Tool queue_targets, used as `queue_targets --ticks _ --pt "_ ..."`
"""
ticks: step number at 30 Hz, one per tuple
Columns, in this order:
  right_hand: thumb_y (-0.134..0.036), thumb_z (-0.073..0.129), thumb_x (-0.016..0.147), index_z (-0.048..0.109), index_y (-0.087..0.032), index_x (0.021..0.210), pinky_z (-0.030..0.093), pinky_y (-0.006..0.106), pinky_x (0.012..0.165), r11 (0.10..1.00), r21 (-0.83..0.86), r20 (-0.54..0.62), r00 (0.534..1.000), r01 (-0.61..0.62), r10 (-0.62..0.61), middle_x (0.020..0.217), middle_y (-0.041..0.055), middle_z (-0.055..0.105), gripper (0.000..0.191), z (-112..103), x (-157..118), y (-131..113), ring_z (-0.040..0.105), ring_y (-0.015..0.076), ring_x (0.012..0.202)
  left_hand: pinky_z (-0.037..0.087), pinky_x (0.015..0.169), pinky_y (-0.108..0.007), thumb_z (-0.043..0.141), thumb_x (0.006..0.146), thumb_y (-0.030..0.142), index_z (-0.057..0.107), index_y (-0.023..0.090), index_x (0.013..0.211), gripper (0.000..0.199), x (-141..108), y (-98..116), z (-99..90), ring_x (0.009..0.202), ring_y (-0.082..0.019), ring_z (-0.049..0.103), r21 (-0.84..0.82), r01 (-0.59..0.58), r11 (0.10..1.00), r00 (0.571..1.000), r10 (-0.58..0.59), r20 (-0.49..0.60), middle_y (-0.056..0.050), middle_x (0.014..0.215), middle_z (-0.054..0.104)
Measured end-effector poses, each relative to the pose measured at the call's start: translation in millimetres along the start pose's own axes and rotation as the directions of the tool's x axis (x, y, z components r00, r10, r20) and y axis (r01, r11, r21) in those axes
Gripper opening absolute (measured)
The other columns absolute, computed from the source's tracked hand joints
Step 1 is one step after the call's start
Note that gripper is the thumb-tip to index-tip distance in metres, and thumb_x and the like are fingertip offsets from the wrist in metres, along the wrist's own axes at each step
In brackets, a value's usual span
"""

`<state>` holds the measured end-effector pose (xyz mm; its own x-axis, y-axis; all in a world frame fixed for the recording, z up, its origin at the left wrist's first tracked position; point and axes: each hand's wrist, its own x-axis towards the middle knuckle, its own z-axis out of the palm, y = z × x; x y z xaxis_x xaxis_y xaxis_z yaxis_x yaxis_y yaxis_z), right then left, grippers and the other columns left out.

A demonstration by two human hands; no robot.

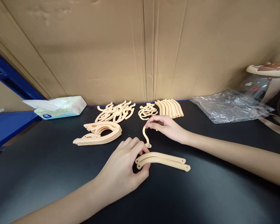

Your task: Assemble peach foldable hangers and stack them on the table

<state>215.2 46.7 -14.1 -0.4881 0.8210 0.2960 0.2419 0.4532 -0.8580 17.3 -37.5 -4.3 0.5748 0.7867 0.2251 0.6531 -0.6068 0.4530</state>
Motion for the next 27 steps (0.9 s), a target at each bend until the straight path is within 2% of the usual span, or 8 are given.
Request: queue_targets --ticks 3,8,10,14,18,21,27 --pt "-0.024 0.052 0.093 0.069 -0.019 0.094 0.048 0.033 0.079 0.996 -0.08 0.036 0.999 0.028 -0.025 0.097 0.0034 0.071 0.017 0 0 5 0.063 0.0167 0.088 0.037 0.069 -0.033 0.053 0.08 0.016 0.054 0.021 0.088 0.009 0 -1 0.1 0.077 -0.019 0.048 0.023 -0.014 1.0 1.0 0.014 -0.015 0.0 0.083 0.054" --pt "-0.016 0.053 0.091 0.068 -0.02 0.098 0.048 0.029 0.072 0.971 -0.205 0.07 0.991 0.126 -0.114 0.097 0.0024 0.07 0.017 1 -2 3 0.062 0.0149 0.084 0.037 0.069 -0.034 0.054 0.081 0.017 0.054 0.021 0.088 0.009 -1 -1 0.3 0.077 -0.018 0.048 0.049 -0.023 0.999 1.0 0.024 -0.021 0.0 0.083 0.054" --pt "-0.013 0.052 0.091 0.067 -0.02 0.099 0.048 0.03 0.074 0.95 -0.261 0.071 0.985 0.169 -0.155 0.097 0.0023 0.069 0.018 1 -4 2 0.061 0.0147 0.085 0.037 0.069 -0.034 0.054 0.081 0.017 0.054 0.021 0.09 0.01 -1 0 0.3 0.078 -0.019 0.048 0.051 -0.025 0.998 0.999 0.026 -0.019 0.0 0.083 0.054" --pt "-0.011 0.048 0.093 0.063 -0.019 0.109 0.049 0.035 0.086 0.863 -0.432 0.101 0.965 0.263 -0.244 0.103 0.0051 0.066 0.024 5 -9 1 0.06 0.0175 0.098 0.037 0.069 -0.034 0.054 0.081 0.017 0.054 0.021 0.094 0.014 0 -1 0.9 0.078 -0.019 0.048 0.058 -0.044 0.997 0.999 0.045 -0.027 0.0 0.084 0.054" --pt "-0.013 0.046 0.095 0.061 -0.02 0.116 0.052 0.037 0.084 0.739 -0.59 0.173 0.945 0.325 -0.277 0.108 0.0071 0.063 0.028 8 -13 2 0.057 0.02 0.102 0.036 0.069 -0.034 0.052 0.082 0.016 0.054 0.022 0.091 0.011 -1 0 1.4 0.078 -0.019 0.048 0.076 -0.066 0.995 0.998 0.068 -0.02 -0.001 0.085 0.055" --pt "-0.013 0.045 0.095 0.063 -0.019 0.116 0.053 0.036 0.082 0.702 -0.618 0.199 0.934 0.354 -0.297 0.109 0.0075 0.062 0.028 9 -14 2 0.057 0.0196 0.1 0.037 0.069 -0.034 0.052 0.082 0.016 0.054 0.022 0.092 0.012 -2 1 1.3 0.079 -0.02 0.049 0.092 -0.074 0.993 0.997 0.076 -0.016 -0.001 0.086 0.056" --pt "-0.017 0.044 0.096 0.065 -0.019 0.115 0.054 0.037 0.081 0.691 -0.631 0.196 0.934 0.353 -0.298 0.109 0.0079 0.063 0.028 9 -13 1 0.057 0.0202 0.1 0.037 0.069 -0.034 0.051 0.083 0.018 0.055 0.022 0.091 0.01 -1 0 1.9 0.078 -0.02 0.049 0.113 -0.062 0.992 0.998 0.064 -0.014 -0.001 0.085 0.056"
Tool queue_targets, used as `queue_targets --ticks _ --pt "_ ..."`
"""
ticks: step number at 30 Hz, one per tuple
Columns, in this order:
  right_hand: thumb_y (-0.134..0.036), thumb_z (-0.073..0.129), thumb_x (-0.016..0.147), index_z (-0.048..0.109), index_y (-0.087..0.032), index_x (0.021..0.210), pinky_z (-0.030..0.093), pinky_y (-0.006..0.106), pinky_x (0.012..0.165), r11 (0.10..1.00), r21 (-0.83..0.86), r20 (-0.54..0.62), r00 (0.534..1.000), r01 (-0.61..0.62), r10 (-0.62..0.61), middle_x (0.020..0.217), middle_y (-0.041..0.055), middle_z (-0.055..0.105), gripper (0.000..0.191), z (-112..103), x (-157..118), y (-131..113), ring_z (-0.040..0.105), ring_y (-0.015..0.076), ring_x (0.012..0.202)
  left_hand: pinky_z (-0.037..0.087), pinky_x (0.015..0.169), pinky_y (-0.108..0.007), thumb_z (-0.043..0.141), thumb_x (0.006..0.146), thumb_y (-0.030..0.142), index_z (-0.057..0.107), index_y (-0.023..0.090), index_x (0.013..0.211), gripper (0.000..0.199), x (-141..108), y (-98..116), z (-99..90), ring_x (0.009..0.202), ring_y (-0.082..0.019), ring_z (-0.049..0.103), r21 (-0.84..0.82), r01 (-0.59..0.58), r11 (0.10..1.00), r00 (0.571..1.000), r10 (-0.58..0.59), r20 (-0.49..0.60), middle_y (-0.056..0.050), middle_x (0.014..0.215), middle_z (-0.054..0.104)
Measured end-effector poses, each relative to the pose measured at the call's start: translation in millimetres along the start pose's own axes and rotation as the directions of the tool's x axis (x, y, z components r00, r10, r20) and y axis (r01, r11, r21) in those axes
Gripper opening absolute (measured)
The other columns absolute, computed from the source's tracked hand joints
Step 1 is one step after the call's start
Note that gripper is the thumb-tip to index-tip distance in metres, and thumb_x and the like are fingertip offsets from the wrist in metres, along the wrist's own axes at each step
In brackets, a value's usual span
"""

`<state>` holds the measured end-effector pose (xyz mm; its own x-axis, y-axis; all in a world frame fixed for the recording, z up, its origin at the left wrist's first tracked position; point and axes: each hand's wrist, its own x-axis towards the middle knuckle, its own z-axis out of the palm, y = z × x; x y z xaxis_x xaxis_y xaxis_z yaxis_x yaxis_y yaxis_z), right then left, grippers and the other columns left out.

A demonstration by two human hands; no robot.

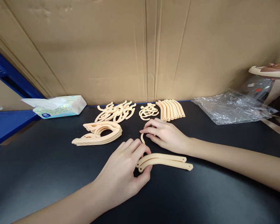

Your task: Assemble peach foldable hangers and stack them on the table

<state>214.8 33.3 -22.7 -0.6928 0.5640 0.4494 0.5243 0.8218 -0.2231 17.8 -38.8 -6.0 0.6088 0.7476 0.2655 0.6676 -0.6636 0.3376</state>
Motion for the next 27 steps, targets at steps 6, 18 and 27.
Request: queue_targets --ticks 6,18,27 --pt "-0.02 0.044 0.097 0.065 -0.02 0.117 0.053 0.038 0.083 1.0 -0.019 0.002 1.0 0.008 -0.008 0.109 0.0082 0.063 0.028 0 0 0 0.057 0.0209 0.101 0.037 0.068 -0.034 0.051 0.083 0.017 0.054 0.022 0.089 0.008 1 -2 -0.4 0.077 -0.02 0.048 -0.017 0.0 1.0 1.0 0.0 0.005 -0.001 0.084 0.055" --pt "-0.01 0.043 0.093 0.062 -0.02 0.121 0.053 0.04 0.084 1.0 0.025 0.004 1.0 0.009 -0.009 0.11 0.0087 0.063 0.035 -2 0 -1 0.056 0.0216 0.103 0.039 0.07 -0.034 0.051 0.083 0.018 0.054 0.022 0.09 0.008 2 -2 -1.1 0.077 -0.019 0.049 -0.013 -0.017 1.0 1.0 0.017 0.013 -0.001 0.085 0.056" --pt "-0.021 0.046 0.097 0.062 -0.018 0.118 0.052 0.04 0.087 0.999 0.049 0.006 1.0 0.02 -0.02 0.11 0.0091 0.062 0.026 -1 1 1 0.057 0.0216 0.103 0.041 0.073 -0.033 0.057 0.088 0.035 0.053 0.023 0.108 0.023 0 -8 -14.2 0.084 -0.02 0.052 0.033 -0.065 0.997 0.993 0.068 -0.097 -0.002 0.092 0.057"
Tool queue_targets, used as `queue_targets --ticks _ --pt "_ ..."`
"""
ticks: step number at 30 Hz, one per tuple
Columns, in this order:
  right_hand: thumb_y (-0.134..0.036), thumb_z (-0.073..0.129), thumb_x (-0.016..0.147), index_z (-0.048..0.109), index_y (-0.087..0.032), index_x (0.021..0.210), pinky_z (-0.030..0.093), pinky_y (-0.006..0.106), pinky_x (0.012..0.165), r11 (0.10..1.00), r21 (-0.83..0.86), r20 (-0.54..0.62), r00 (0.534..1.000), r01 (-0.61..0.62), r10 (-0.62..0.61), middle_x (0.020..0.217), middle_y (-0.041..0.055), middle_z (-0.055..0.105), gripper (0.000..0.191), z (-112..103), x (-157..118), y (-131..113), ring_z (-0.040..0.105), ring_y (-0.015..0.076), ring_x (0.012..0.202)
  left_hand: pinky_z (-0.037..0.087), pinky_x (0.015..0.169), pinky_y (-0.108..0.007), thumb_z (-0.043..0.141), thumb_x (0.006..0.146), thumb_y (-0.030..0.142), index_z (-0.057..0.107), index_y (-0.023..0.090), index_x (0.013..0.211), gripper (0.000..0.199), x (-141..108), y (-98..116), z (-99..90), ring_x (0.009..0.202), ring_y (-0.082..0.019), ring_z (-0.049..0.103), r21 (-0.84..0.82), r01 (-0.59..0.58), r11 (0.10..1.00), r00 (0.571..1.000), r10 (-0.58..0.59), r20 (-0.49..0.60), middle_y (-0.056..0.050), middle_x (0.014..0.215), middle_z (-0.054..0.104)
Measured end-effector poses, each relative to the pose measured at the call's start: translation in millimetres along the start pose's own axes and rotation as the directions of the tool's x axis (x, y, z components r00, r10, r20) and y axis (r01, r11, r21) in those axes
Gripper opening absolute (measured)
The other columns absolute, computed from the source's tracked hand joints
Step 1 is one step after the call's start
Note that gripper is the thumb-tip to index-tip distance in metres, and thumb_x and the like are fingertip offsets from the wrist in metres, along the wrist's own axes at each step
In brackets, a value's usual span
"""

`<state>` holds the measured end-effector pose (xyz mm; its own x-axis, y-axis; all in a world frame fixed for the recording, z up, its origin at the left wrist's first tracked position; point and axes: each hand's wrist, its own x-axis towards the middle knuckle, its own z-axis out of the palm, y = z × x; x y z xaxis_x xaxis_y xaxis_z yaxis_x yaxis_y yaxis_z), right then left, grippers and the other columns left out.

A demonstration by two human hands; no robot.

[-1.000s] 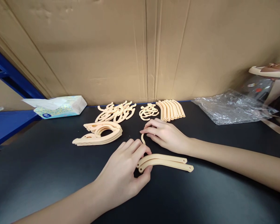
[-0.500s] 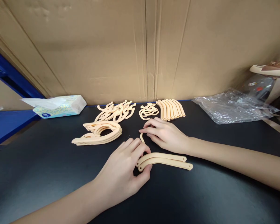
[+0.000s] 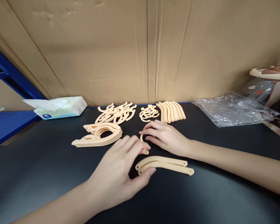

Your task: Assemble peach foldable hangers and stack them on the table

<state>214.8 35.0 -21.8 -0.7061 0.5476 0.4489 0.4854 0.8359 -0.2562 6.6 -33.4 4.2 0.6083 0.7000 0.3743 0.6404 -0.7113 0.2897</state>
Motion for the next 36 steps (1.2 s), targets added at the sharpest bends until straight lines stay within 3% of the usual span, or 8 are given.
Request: queue_targets --ticks 4,8,12,16,18,21,26,36 --pt "-0.018 0.044 0.097 0.061 -0.02 0.118 0.052 0.039 0.086 1.0 0.026 -0.058 0.998 -0.007 0.009 0.109 0.0086 0.063 0.027 1 0 -1 0.058 0.0211 0.102 0.04 0.08 -0.031 0.048 0.094 0.031 0.057 0.023 0.099 0.013 17 -23 -37.4 0.089 -0.018 0.052 0.102 0.139 0.985 0.973 -0.117 -0.2 -0.001 0.091 0.057" --pt "-0.013 0.044 0.095 0.062 -0.02 0.113 0.052 0.037 0.087 0.998 0.065 -0.107 0.994 -0.007 0.014 0.107 0.0075 0.063 0.027 -1 0 -3 0.059 0.0201 0.102 0.036 0.078 -0.023 0.044 0.094 0.031 0.062 0.017 0.094 0.023 30 -66 -74.6 0.084 -0.012 0.052 0.13 0.448 0.885 0.842 -0.368 -0.395 0.003 0.089 0.06" --pt "-0.014 0.046 0.094 0.063 -0.017 0.11 0.051 0.037 0.087 0.998 0.058 -0.099 0.995 -0.01 0.016 0.105 0.008 0.063 0.023 -1 0 -3 0.058 0.0201 0.101 0.038 0.084 -0.025 0.045 0.088 0.049 0.064 0.016 0.094 0.038 25 -128 -84.6 0.085 -0.012 0.054 0.015 0.617 0.787 0.763 -0.593 -0.257 0.008 0.087 0.063" --pt "-0.017 0.047 0.095 0.064 -0.017 0.106 0.051 0.036 0.086 0.999 0.053 -0.101 0.995 -0.007 0.012 0.103 0.0077 0.063 0.02 1 1 -3 0.058 0.0195 0.099 0.045 0.087 -0.036 0.053 0.071 0.067 0.068 0.018 0.099 0.059 20 -174 -77.3 0.091 -0.024 0.058 0.023 0.626 0.78 0.773 -0.617 -0.147 -0.002 0.096 0.068" --pt "-0.017 0.047 0.095 0.064 -0.017 0.105 0.05 0.036 0.085 0.999 0.048 -0.104 0.995 0.002 0.003 0.103 0.0077 0.063 0.02 1 1 -3 0.058 0.0194 0.099 0.043 0.094 -0.038 0.051 0.07 0.072 0.065 0.02 0.114 0.069 20 -182 -74.1 0.104 -0.027 0.056 0.034 0.587 0.809 0.807 -0.581 -0.107 -0.005 0.117 0.065" --pt "-0.017 0.046 0.095 0.065 -0.018 0.104 0.05 0.036 0.085 0.999 0.036 -0.089 0.996 0.01 -0.006 0.103 0.0076 0.063 0.021 1 1 -4 0.057 0.0192 0.098 0.036 0.106 -0.038 0.043 0.074 0.077 0.057 0.02 0.127 0.079 19 -187 -71.4 0.12 -0.027 0.05 0.038 0.539 0.841 0.842 -0.538 -0.037 -0.006 0.134 0.057" --pt "-0.016 0.046 0.095 0.066 -0.017 0.101 0.05 0.034 0.082 1.0 0.027 -0.067 0.998 0.006 -0.004 0.101 0.0072 0.063 0.021 0 1 -4 0.057 0.0186 0.094 0.034 0.108 -0.038 0.039 0.077 0.081 0.053 0.018 0.13 0.084 12 -194 -68.2 0.121 -0.028 0.051 0.039 0.519 0.854 0.851 -0.521 0.068 -0.007 0.133 0.058" --pt "-0.016 0.048 0.094 0.067 -0.017 0.099 0.048 0.034 0.081 1.0 0.003 -0.058 0.998 0.026 -0.026 0.099 0.0066 0.063 0.02 0 2 -4 0.058 0.0177 0.091 0.035 0.103 -0.04 0.046 0.078 0.075 0.062 0.013 0.119 0.077 15 -196 -65.2 0.108 -0.027 0.053 0.102 0.441 0.892 0.895 -0.446 0.033 -0.014 0.122 0.058"
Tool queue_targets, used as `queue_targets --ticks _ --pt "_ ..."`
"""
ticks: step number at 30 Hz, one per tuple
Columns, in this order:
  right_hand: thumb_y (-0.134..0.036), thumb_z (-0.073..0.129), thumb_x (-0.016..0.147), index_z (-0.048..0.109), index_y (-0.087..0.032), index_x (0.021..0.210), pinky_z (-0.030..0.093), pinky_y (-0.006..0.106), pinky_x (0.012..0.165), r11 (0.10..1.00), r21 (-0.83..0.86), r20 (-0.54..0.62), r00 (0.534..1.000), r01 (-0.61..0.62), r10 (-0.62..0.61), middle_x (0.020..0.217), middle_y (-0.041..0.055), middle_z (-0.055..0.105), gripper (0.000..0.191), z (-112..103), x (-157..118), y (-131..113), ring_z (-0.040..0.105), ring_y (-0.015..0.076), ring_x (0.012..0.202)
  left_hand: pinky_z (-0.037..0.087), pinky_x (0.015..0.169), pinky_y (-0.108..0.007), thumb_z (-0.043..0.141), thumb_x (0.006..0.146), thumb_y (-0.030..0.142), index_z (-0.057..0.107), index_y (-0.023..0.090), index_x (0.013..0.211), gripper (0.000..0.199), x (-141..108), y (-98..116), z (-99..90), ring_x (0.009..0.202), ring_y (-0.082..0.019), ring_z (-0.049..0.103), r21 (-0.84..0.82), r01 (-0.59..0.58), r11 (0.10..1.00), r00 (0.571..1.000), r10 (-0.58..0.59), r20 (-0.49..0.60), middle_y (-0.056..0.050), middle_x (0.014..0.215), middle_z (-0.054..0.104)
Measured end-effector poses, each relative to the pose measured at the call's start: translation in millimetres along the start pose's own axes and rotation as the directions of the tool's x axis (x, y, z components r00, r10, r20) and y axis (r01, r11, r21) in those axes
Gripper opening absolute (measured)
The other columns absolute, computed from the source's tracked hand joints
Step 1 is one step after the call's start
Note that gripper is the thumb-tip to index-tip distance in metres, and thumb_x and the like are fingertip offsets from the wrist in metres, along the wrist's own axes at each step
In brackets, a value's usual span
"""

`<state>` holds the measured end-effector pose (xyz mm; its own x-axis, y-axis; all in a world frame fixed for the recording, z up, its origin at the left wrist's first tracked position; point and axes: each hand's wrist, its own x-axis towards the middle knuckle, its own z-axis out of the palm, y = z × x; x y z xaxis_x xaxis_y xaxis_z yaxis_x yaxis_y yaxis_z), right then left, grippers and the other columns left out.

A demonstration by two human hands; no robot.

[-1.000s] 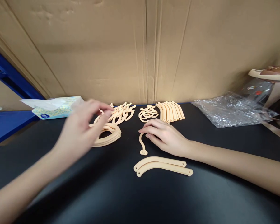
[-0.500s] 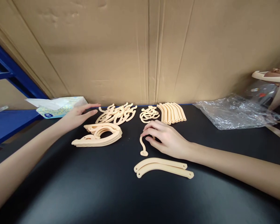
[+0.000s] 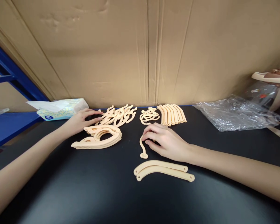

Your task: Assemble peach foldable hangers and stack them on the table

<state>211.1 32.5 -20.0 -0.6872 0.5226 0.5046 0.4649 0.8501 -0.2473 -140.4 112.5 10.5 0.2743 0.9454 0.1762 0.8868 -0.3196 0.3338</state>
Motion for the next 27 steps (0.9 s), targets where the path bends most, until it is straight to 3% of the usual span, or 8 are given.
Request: queue_targets --ticks 9,21,25,27 --pt "-0.014 0.048 0.094 0.067 -0.018 0.099 0.049 0.034 0.081 1.0 0.017 0.006 1.0 -0.004 0.004 0.1 0.0066 0.063 0.02 0 1 -1 0.058 0.0173 0.09 0.043 0.091 -0.035 0.053 0.07 0.068 0.065 0.017 0.079 0.053 -1 3 -0.9 0.095 -0.025 0.058 0.006 0.083 0.997 0.993 -0.082 -0.081 -0.009 0.101 0.067" --pt "-0.014 0.048 0.093 0.065 -0.018 0.101 0.05 0.034 0.083 0.999 0.033 0.002 1.0 -0.024 0.024 0.1 0.0069 0.063 0.019 0 2 -1 0.058 0.0184 0.093 0.044 0.079 -0.035 0.045 0.065 0.062 0.063 0.021 0.072 0.046 -2 9 -5.3 0.083 -0.025 0.06 0.054 0.134 0.989 0.982 -0.126 -0.141 -0.007 0.089 0.07" --pt "-0.014 0.048 0.092 0.059 -0.019 0.111 0.05 0.036 0.088 0.994 0.088 -0.07 0.995 -0.069 0.075 0.105 0.007 0.063 0.022 -2 0 -1 0.058 0.0194 0.102 0.041 0.068 -0.033 0.039 0.075 0.058 0.059 0.019 0.086 0.046 -8 30 -13.1 0.073 -0.022 0.054 0.063 0.132 0.989 0.962 -0.112 -0.248 -0.006 0.083 0.064" --pt "-0.016 0.049 0.093 0.052 -0.02 0.121 0.05 0.038 0.091 0.984 0.141 -0.134 0.983 -0.107 0.126 0.11 0.0073 0.062 0.029 -3 -1 -1 0.058 0.019 0.104 0.04 0.066 -0.03 0.038 0.082 0.054 0.056 0.02 0.091 0.04 -16 50 -14.1 0.07 -0.019 0.052 0.057 0.092 0.994 0.968 -0.075 -0.24 -0.003 0.082 0.063"
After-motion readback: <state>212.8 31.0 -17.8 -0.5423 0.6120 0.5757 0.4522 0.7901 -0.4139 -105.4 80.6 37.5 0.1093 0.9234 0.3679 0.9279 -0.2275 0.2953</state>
